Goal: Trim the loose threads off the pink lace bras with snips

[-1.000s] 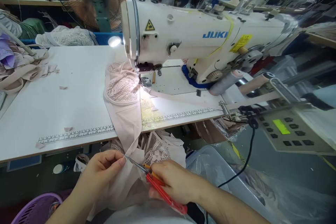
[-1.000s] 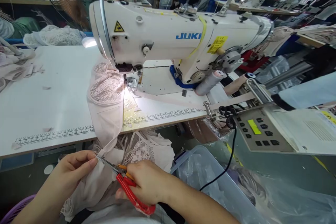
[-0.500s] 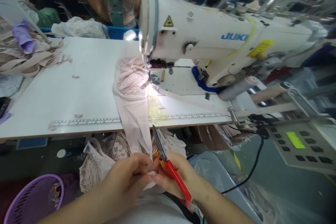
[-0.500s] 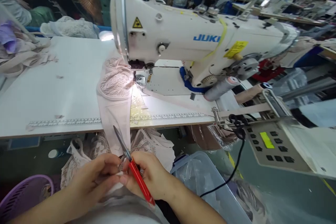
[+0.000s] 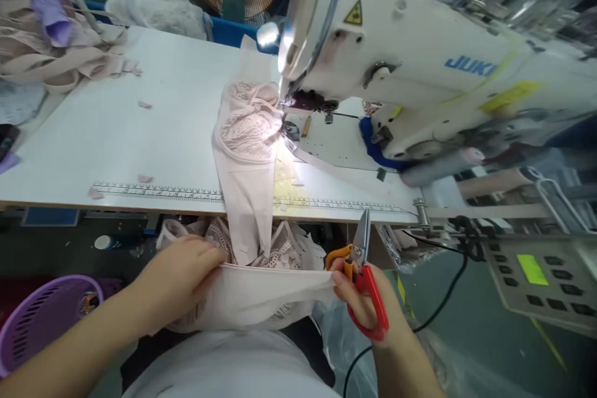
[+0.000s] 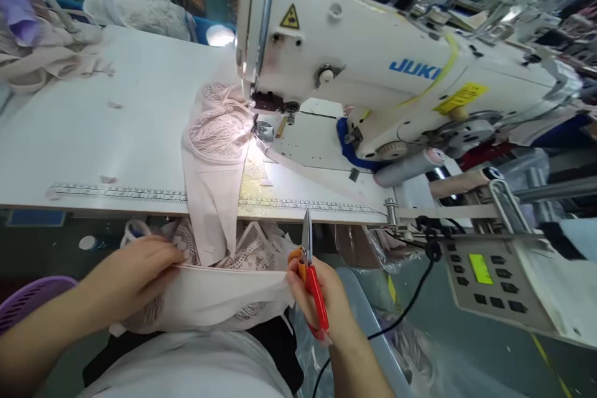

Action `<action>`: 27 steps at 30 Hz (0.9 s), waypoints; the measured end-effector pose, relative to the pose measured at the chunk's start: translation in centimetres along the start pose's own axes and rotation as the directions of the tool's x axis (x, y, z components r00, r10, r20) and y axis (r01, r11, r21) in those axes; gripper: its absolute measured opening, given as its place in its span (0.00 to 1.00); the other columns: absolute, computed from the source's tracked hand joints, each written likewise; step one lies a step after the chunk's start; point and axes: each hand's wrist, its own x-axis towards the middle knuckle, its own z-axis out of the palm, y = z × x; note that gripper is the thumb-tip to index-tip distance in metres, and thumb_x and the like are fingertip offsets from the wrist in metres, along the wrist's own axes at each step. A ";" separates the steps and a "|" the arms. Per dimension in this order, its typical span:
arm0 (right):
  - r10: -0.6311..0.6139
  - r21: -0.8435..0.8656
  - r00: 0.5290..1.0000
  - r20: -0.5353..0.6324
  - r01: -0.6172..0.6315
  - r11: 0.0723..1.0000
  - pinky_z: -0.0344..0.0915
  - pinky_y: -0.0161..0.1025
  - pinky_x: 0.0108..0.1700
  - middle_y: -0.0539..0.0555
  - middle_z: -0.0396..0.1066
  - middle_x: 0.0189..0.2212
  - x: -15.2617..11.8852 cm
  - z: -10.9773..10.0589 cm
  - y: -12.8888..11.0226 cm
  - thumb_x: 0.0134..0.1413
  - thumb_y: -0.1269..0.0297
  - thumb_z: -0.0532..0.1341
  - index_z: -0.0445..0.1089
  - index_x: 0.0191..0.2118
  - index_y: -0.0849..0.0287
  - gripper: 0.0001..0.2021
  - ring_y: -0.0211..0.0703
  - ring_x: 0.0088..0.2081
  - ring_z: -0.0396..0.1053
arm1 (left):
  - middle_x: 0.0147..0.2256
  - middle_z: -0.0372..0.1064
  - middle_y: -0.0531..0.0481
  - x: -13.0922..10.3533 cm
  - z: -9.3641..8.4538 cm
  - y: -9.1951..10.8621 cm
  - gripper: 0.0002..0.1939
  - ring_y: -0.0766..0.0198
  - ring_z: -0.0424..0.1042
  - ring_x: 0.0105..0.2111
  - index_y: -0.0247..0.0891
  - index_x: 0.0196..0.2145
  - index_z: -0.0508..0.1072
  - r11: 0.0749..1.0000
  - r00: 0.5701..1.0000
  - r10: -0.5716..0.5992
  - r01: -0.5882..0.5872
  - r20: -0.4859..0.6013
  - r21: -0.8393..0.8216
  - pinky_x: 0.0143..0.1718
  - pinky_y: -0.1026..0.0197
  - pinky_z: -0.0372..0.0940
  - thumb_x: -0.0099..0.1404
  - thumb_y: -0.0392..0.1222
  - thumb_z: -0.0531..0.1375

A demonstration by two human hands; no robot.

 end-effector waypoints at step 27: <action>-0.259 0.164 0.887 0.383 0.211 0.964 0.61 0.32 0.28 0.48 0.65 0.27 3.9 6.5 -4.9 0.46 0.68 0.63 0.60 0.27 0.58 0.09 0.37 0.27 0.63 | 0.28 0.70 0.50 2.0 -1.0 1.3 0.15 0.59 0.67 0.28 0.38 0.34 0.71 0.963 0.965 0.263 -0.262 0.008 -0.067 0.30 0.59 0.56 0.69 0.33 0.45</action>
